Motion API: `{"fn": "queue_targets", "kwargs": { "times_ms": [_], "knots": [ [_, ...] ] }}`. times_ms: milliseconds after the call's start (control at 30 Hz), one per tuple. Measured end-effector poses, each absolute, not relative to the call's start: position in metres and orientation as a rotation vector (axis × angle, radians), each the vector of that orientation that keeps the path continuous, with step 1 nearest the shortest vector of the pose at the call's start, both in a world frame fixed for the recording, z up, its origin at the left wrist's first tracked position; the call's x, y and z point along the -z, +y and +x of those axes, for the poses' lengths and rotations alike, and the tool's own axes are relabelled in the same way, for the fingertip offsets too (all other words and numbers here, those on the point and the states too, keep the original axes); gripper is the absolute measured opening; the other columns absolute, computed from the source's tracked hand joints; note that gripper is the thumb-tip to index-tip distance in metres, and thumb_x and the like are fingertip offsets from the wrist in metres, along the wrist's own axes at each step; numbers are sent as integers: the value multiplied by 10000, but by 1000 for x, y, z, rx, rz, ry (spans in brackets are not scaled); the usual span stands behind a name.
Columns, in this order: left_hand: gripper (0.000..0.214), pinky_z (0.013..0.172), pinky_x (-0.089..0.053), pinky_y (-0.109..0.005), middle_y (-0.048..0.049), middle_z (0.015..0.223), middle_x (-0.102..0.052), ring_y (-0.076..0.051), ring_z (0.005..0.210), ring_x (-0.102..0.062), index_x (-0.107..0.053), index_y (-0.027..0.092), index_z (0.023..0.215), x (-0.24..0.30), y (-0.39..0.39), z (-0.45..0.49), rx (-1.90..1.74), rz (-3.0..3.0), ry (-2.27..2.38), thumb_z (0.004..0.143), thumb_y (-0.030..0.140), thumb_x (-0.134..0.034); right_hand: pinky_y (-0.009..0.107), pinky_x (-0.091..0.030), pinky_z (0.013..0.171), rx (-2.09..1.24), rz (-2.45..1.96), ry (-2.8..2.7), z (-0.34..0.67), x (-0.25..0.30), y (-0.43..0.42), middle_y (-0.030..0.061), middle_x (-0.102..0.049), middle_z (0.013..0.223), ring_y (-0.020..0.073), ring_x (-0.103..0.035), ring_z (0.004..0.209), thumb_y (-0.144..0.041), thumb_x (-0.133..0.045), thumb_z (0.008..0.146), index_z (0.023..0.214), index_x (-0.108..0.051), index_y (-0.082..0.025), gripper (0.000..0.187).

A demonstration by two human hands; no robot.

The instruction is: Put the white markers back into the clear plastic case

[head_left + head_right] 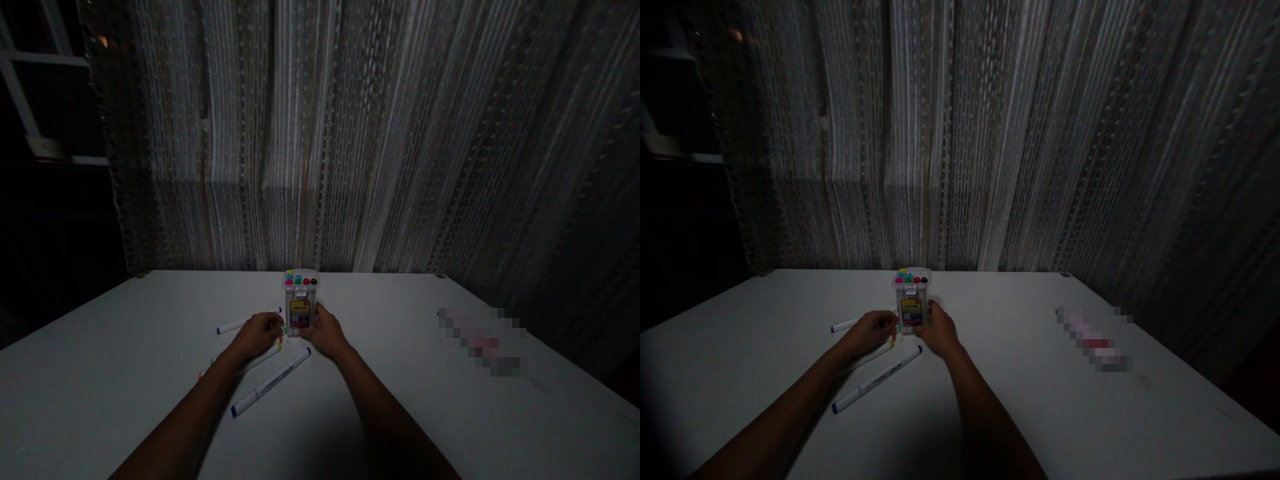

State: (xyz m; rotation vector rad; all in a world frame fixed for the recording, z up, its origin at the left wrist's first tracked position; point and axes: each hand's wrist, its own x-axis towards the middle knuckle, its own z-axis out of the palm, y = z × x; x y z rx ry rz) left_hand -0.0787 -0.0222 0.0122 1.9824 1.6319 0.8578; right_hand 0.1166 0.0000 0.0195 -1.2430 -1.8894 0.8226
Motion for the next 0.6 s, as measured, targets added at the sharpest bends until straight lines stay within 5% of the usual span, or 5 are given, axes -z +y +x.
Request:
{"fn": "queue_targets", "kwargs": {
  "times_ms": [600],
  "knots": [
    [211,592,-384,-243,-47,741,-668,-181,674,-592,-643,163,768,-7,-20,-82,-813,1958,1700,672,309,-524,289,-456,735,-787,-1231,-1912,118,-17,-2,10,-653,972,194,-604,879,-218,-711,564,1067,-522,-225,537]
  ]
}}
